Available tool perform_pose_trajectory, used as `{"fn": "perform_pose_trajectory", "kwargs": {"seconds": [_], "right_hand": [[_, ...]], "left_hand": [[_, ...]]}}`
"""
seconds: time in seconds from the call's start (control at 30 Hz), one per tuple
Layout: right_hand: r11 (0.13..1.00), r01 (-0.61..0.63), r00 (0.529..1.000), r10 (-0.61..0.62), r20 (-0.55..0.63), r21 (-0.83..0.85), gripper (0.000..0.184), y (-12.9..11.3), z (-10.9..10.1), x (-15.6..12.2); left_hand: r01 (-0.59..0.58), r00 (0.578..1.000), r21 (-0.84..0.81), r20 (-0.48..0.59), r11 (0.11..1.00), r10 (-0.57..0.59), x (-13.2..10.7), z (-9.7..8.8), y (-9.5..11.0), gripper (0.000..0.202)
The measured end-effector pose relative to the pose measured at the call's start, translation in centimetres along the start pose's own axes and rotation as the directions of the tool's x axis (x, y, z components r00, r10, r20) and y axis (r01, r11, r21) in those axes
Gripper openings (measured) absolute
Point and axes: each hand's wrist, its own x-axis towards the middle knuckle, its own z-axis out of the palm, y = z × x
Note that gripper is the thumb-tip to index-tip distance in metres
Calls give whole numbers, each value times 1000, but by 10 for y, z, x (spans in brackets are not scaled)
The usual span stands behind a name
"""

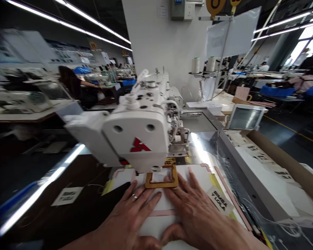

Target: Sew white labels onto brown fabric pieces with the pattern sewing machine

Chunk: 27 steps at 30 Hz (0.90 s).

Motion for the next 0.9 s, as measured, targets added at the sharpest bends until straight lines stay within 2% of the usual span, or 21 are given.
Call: {"fn": "perform_pose_trajectory", "kwargs": {"seconds": [0.07,0.13,0.2,0.23,0.3,0.33,0.4,0.47,0.53,0.67,0.77,0.83,0.9], "right_hand": [[997,-22,997,16,-78,-73,103,7,9,-9],[990,-19,992,1,-126,-142,95,11,11,-15],[981,-18,987,-14,-162,-195,74,7,5,-22],[978,-31,982,-9,-188,-206,61,2,0,-26],[982,-71,971,29,-237,-173,39,-14,-12,-34],[988,-91,967,57,-247,-124,34,-23,-18,-36],[995,-99,970,98,-222,6,31,-42,-28,-36],[988,-91,980,112,-164,126,31,-59,-34,-27],[972,-99,986,126,-114,214,34,-73,-37,-13],[908,-171,981,194,-22,382,39,-95,-41,14],[768,-285,948,315,49,574,38,-108,-46,25],[638,-281,941,330,75,717,41,-113,-50,29],[513,-214,952,300,60,831,46,-114,-53,30]], "left_hand": [[59,996,-101,77,993,-51,1,-12,8,105],[52,995,-147,88,988,-40,-1,-28,15,98],[-11,999,-168,34,986,17,-10,-46,16,82],[-9,1000,-183,-5,983,8,-17,-55,13,69],[103,990,-231,-68,967,-122,-38,-74,-1,45],[252,955,-243,-93,937,-281,-49,-83,-12,44],[425,887,-221,-92,878,-453,-71,-96,-35,45],[513,846,-196,-50,836,-531,-87,-103,-52,41],[539,835,-189,-3,821,-550,-95,-104,-55,32],[550,827,-227,11,804,-563,-95,-106,-30,33],[551,815,-287,-18,783,-580,-92,-122,-4,33],[474,840,-337,-103,813,-533,-89,-134,14,28],[299,890,-305,-253,904,-380,-87,-137,31,20]]}}
